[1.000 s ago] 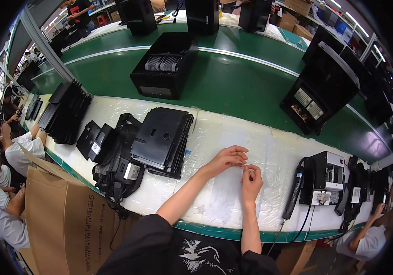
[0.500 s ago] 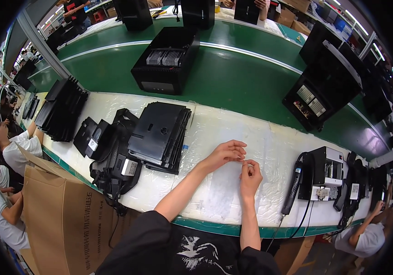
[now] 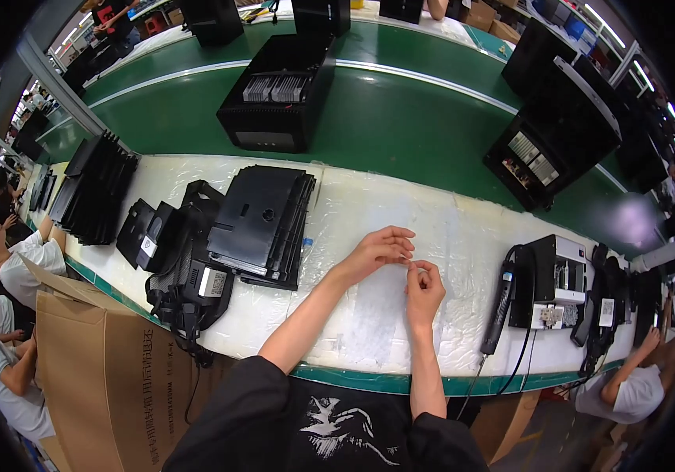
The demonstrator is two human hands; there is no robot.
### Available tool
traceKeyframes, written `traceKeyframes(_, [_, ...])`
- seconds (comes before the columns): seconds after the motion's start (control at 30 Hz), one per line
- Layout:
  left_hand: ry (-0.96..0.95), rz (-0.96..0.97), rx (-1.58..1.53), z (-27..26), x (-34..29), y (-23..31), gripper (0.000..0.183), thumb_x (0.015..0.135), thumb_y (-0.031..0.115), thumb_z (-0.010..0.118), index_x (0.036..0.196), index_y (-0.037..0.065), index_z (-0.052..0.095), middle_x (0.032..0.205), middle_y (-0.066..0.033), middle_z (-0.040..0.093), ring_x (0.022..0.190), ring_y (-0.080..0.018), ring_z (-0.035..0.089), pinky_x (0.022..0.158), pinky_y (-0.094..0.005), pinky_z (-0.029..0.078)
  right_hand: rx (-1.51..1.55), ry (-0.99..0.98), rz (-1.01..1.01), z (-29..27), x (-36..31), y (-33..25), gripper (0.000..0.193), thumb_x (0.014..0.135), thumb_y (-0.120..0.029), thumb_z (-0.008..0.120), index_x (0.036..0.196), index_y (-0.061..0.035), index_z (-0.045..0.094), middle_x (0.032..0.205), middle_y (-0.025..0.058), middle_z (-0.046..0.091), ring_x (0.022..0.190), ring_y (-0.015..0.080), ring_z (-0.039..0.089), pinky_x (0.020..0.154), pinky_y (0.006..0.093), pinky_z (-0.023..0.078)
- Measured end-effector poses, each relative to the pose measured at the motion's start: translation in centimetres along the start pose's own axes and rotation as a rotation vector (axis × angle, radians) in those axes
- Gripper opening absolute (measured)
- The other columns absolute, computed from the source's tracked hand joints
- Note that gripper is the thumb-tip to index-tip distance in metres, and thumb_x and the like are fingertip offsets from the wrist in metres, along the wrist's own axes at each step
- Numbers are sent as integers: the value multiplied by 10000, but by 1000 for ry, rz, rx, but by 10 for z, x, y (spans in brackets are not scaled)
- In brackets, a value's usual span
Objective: Assembling internal components and securing the outer casing of electronic units using an electric screwdriver.
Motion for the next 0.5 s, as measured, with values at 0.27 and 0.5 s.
traceKeyframes(0.27, [-11, 18, 11, -1, 2, -1, 408, 797, -2, 496, 1204, -28, 479, 1038, -98, 577, 958, -183, 583, 913, -386, 461, -45, 12, -8, -2, 1, 3, 101, 877, -122, 598, 905, -26, 595, 486, -14, 441, 459, 32, 383, 445, 212, 297])
traceKeyframes(0.5, [-2, 22, 33, -1, 2, 3, 416, 784, -11, 479, 1199, -36, 472, 1046, -103, 567, 962, -184, 577, 919, -401, 457, -91, 10, -28, -1, 3, 2, 99, 873, -130, 597, 895, -34, 609, 470, 3, 442, 433, 43, 388, 432, 230, 307])
Point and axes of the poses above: each hand's wrist, its own x-axis towards the middle knuckle, its own z-axis out of the palm, y = z × x, the point moved 8 cm from there along x, towards the middle knuckle
